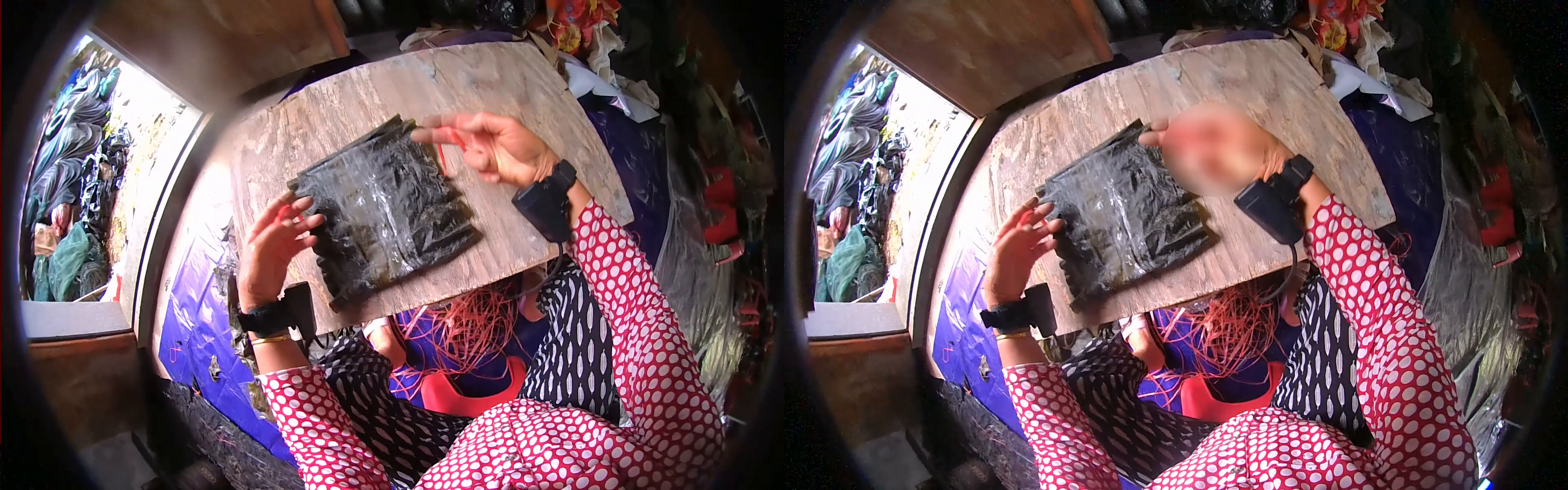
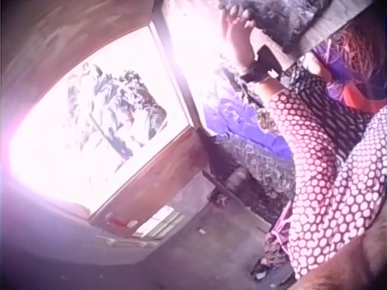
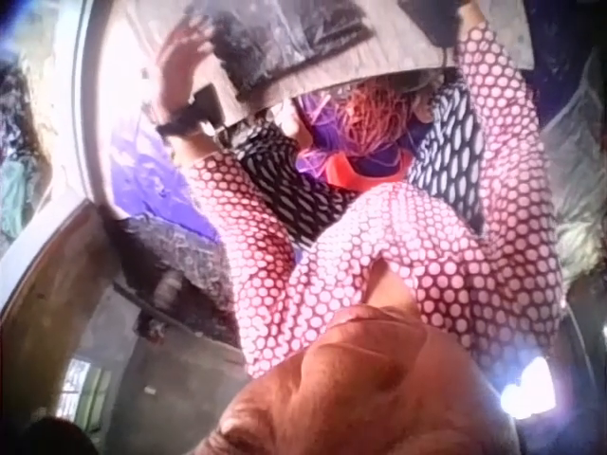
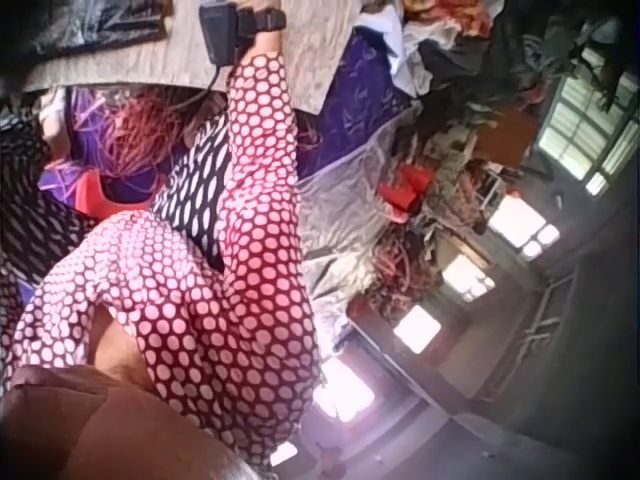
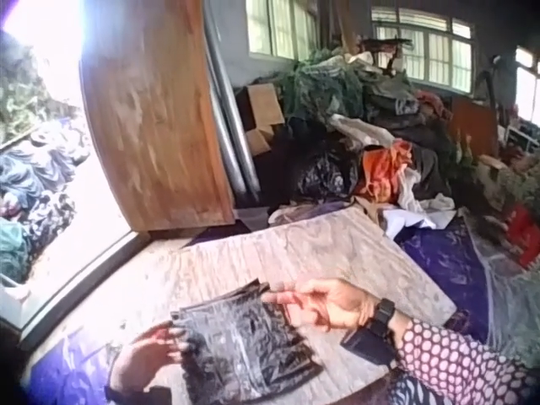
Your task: Folding and tying dried leaves with plastic strings.
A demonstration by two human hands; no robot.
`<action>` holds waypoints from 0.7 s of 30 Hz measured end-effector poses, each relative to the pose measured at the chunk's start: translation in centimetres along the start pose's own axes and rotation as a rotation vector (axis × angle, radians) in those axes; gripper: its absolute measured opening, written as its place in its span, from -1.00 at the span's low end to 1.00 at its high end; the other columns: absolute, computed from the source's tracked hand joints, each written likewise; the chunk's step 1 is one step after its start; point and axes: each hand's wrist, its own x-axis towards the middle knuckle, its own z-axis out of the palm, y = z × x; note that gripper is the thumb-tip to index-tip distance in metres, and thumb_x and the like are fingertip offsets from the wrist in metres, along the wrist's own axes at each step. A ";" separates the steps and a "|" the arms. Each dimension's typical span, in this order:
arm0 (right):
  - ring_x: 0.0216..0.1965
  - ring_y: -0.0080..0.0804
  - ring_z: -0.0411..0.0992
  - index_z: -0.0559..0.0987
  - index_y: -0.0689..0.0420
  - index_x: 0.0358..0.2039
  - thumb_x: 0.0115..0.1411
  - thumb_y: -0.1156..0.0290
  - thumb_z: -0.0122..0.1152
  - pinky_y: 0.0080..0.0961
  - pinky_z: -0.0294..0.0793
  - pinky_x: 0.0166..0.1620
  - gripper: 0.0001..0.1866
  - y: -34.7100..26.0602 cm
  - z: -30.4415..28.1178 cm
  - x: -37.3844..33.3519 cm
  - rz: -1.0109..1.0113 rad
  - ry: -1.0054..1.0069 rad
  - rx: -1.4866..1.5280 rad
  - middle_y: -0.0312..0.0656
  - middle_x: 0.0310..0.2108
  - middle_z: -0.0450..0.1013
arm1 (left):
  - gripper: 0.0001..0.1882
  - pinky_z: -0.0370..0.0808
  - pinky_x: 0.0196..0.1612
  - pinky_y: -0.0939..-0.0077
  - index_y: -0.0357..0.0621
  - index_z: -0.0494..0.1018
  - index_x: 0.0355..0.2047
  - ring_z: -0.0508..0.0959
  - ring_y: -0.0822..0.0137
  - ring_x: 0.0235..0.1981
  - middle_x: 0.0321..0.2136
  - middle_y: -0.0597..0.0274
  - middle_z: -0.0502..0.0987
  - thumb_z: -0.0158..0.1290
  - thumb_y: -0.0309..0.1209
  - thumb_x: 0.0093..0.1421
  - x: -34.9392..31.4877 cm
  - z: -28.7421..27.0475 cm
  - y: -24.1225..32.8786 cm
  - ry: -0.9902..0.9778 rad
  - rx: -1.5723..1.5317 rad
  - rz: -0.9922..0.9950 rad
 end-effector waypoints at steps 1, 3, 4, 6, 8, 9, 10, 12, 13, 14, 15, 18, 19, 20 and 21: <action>-0.56 -0.60 0.47 0.15 0.32 0.17 0.28 0.43 -0.27 -0.71 0.48 -0.67 -0.54 0.3 0.5 -0.2 0.012 0.037 -0.038 0.07 0.21 0.10 | -0.46 0.48 -0.06 0.38 -0.28 0.14 0.18 0.49 0.14 -0.03 0.06 -0.04 0.36 -0.11 -0.42 0.18 -0.1 0.4 0.1 -0.044 -0.016 0.003; -0.56 -0.59 0.49 0.18 0.33 0.15 0.25 0.48 -0.25 -0.74 0.45 -0.68 -0.55 1.1 1.2 0.4 0.024 -0.010 -0.095 0.10 0.21 0.10 | -0.45 0.48 -0.07 0.36 -0.24 0.15 0.18 0.49 0.14 -0.02 0.08 -0.03 0.35 -0.10 -0.47 0.16 -0.5 0.5 0.1 -0.054 -0.037 -0.014; -0.57 -0.61 0.49 0.24 0.32 0.12 0.22 0.52 -0.18 -0.78 0.42 -0.68 -0.57 1.4 1.7 0.3 0.036 0.054 -0.146 0.12 0.18 0.17 | -0.49 0.50 -0.11 0.37 -0.24 0.18 0.17 0.51 0.15 -0.06 0.05 -0.02 0.38 -0.09 -0.47 0.18 -0.7 0.6 0.1 -0.019 0.007 -0.014; -0.58 -0.63 0.49 0.27 0.31 0.10 0.22 0.52 -0.13 -0.79 0.41 -0.68 -0.58 2.0 2.4 0.8 0.045 0.097 -0.223 0.11 0.15 0.21 | -0.52 0.52 -0.14 0.38 -0.24 0.21 0.15 0.53 0.17 -0.09 0.02 -0.01 0.40 -0.09 -0.46 0.20 -0.9 0.6 0.2 0.020 0.052 -0.012; -0.62 -0.69 0.47 0.35 0.28 0.04 0.21 0.47 0.01 -0.82 0.38 -0.69 -0.62 3.1 2.7 1.3 0.031 0.201 -0.309 0.05 0.02 0.38 | -0.58 0.56 -0.24 0.42 -0.27 0.29 0.07 0.58 0.19 -0.18 -0.07 0.02 0.48 -0.06 -0.46 0.19 -0.6 0.5 -0.1 0.077 0.143 -0.024; -0.62 -0.69 0.47 0.35 0.28 0.04 0.21 0.47 0.01 -0.82 0.38 -0.69 -0.62 3.3 2.8 1.5 0.034 0.199 -0.312 0.05 0.02 0.38 | -0.58 0.56 -0.24 0.42 -0.27 0.29 0.07 0.58 0.19 -0.18 -0.07 0.02 0.48 -0.06 -0.46 0.19 -0.5 0.5 -0.2 0.080 0.141 -0.022; -0.61 -0.67 0.48 0.38 0.27 0.01 0.23 0.44 0.01 -0.82 0.38 -0.69 -0.66 3.5 3.0 1.6 0.018 0.244 -0.406 0.00 -0.02 0.42 | -0.62 0.56 -0.29 0.47 -0.26 0.32 0.04 0.60 0.22 -0.22 -0.13 0.05 0.51 -0.05 -0.42 0.21 -0.4 0.7 -0.2 0.109 0.175 -0.021; -0.68 -0.67 0.43 0.49 0.25 -0.14 0.23 0.34 0.07 -0.79 0.32 -0.72 -0.72 4.3 3.7 2.2 -0.068 0.346 -0.522 -0.12 -0.23 0.54 | -0.71 0.52 -0.49 0.63 -0.23 0.42 -0.08 0.62 0.37 -0.43 -0.35 0.17 0.59 -0.02 -0.34 0.24 -0.5 1.8 0.2 0.200 0.175 -0.004; -0.68 -0.67 0.43 0.49 0.25 -0.14 0.23 0.34 0.07 -0.79 0.32 -0.72 -0.72 4.7 3.6 2.6 -0.064 0.340 -0.523 -0.12 -0.23 0.54 | -0.71 0.52 -0.49 0.63 -0.23 0.42 -0.08 0.62 0.37 -0.43 -0.35 0.17 0.59 -0.02 -0.34 0.24 -0.5 1.8 0.2 0.206 0.174 -0.004; -0.72 -0.68 0.38 0.51 0.25 -0.18 0.23 0.32 0.09 -0.79 0.27 -0.74 -0.73 5.0 3.6 3.0 -0.109 0.379 -0.633 -0.16 -0.31 0.55 | -0.73 0.45 -0.56 0.67 -0.22 0.46 -0.13 0.57 0.43 -0.52 -0.43 0.23 0.57 0.01 -0.34 0.23 -0.3 1.8 0.3 0.230 0.281 -0.024; -0.77 -0.69 0.33 0.54 0.25 -0.23 0.23 0.30 0.10 -0.79 0.22 -0.76 -0.74 5.1 3.7 3.3 -0.154 0.417 -0.742 -0.21 -0.39 0.56 | -0.76 0.39 -0.63 0.71 -0.22 0.49 -0.18 0.53 0.49 -0.61 -0.52 0.28 0.56 0.03 -0.35 0.21 -0.2 1.8 0.2 0.254 0.389 -0.045; -0.67 -0.46 0.39 0.59 0.19 -0.34 0.18 0.27 0.16 -0.56 0.32 -0.60 -0.77 6.3 3.4 4.0 -0.352 0.509 -1.120 -0.21 -0.54 0.51 | -0.83 0.22 -0.64 0.73 -0.23 0.56 -0.32 0.36 0.63 -0.65 -0.60 0.43 0.46 0.12 -0.37 0.16 1.2 2.3 -2.4 0.377 0.466 0.199; -0.61 -0.38 0.42 0.60 0.16 -0.35 0.16 0.27 0.17 -0.48 0.37 -0.51 -0.78 6.7 3.1 4.2 -0.550 0.506 -1.368 -0.19 -0.55 0.49 | -0.84 0.22 -0.60 0.73 -0.23 0.56 -0.33 0.37 0.64 -0.60 -0.57 0.43 0.46 0.13 -0.39 0.15 1.8 2.0 -3.2 0.352 0.479 0.299; -0.61 -0.38 0.42 0.60 0.16 -0.35 0.16 0.27 0.17 -0.48 0.37 -0.51 -0.78 6.9 3.3 4.4 -0.547 0.501 -1.367 -0.19 -0.55 0.49 | -0.84 0.26 -0.52 0.72 -0.26 0.56 -0.33 0.37 0.64 -0.54 -0.49 0.41 0.47 0.15 -0.42 0.13 1.9 2.2 -3.2 0.361 0.568 0.347; -0.55 -0.32 0.43 0.61 0.13 -0.36 0.14 0.28 0.18 -0.45 0.38 -0.46 -0.80 6.9 3.5 4.6 -0.555 0.508 -1.410 -0.18 -0.53 0.47 | -0.84 0.26 -0.52 0.72 -0.26 0.56 -0.33 0.37 0.64 -0.54 -0.49 0.41 0.47 0.15 -0.42 0.13 2.0 2.4 -3.2 0.366 0.567 0.342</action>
